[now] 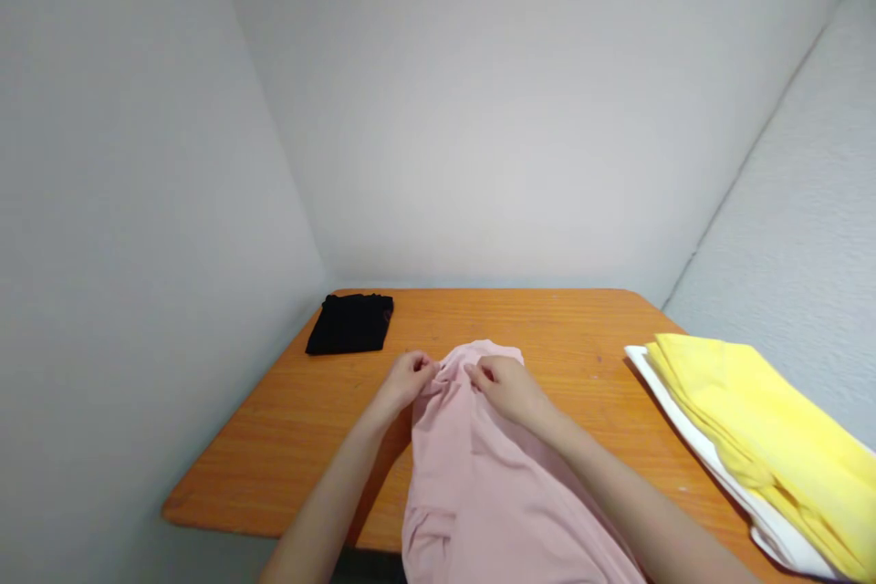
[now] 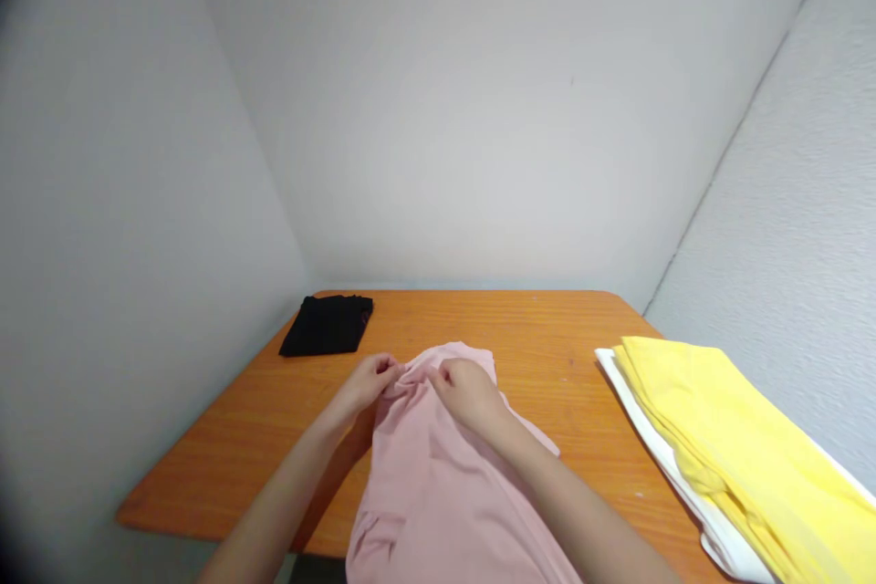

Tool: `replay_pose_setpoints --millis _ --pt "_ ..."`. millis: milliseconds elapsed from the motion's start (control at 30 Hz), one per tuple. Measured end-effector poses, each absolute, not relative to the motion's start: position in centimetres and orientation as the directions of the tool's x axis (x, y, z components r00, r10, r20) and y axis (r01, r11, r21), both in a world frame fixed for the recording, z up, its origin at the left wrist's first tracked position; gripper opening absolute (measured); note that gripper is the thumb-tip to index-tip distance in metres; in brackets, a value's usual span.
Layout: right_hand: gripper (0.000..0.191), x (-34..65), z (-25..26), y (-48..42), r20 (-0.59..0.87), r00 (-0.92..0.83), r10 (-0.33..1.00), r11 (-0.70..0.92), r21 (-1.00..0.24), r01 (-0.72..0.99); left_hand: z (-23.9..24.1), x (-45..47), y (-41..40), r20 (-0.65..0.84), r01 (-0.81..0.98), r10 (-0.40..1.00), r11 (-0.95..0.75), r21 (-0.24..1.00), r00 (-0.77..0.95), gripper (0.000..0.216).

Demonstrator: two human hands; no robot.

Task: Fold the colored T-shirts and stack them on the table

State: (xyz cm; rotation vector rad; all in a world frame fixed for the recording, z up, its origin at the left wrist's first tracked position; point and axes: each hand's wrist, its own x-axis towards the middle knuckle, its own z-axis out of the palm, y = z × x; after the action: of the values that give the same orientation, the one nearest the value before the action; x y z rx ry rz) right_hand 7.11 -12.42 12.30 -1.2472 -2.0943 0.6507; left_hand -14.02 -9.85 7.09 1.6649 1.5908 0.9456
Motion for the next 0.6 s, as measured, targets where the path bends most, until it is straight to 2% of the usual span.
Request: replay_pose_setpoints --millis 67,167,333,467,600 --pt "0.030 6.3 12.0 -12.3 0.192 -0.343 0.919 0.354 -0.783 0.511 7.7 -12.7 -11.8 0.102 0.436 0.993 -0.120 0.892 0.064 0.047" --pt "0.032 5.7 11.8 -13.0 0.213 -0.317 0.924 0.345 -0.823 0.451 7.8 -11.1 -14.5 0.125 0.279 0.989 -0.141 0.950 0.076 0.045" --pt "0.034 7.0 12.5 -13.0 0.260 -0.276 0.925 0.354 -0.853 0.384 8.1 -12.3 -15.3 0.172 -0.048 0.973 -0.182 0.982 -0.153 0.038" --pt "0.032 10.6 14.3 -11.0 0.298 -0.257 0.919 0.376 -0.859 0.347 10.5 -15.5 -13.7 0.193 -0.128 0.933 -0.241 0.962 -0.305 0.045" --pt "0.030 16.4 18.0 -8.9 0.434 -0.132 0.891 0.453 -0.833 0.317 15.4 -19.6 -12.7 0.276 -0.106 0.867 -0.347 0.932 -0.414 0.051"
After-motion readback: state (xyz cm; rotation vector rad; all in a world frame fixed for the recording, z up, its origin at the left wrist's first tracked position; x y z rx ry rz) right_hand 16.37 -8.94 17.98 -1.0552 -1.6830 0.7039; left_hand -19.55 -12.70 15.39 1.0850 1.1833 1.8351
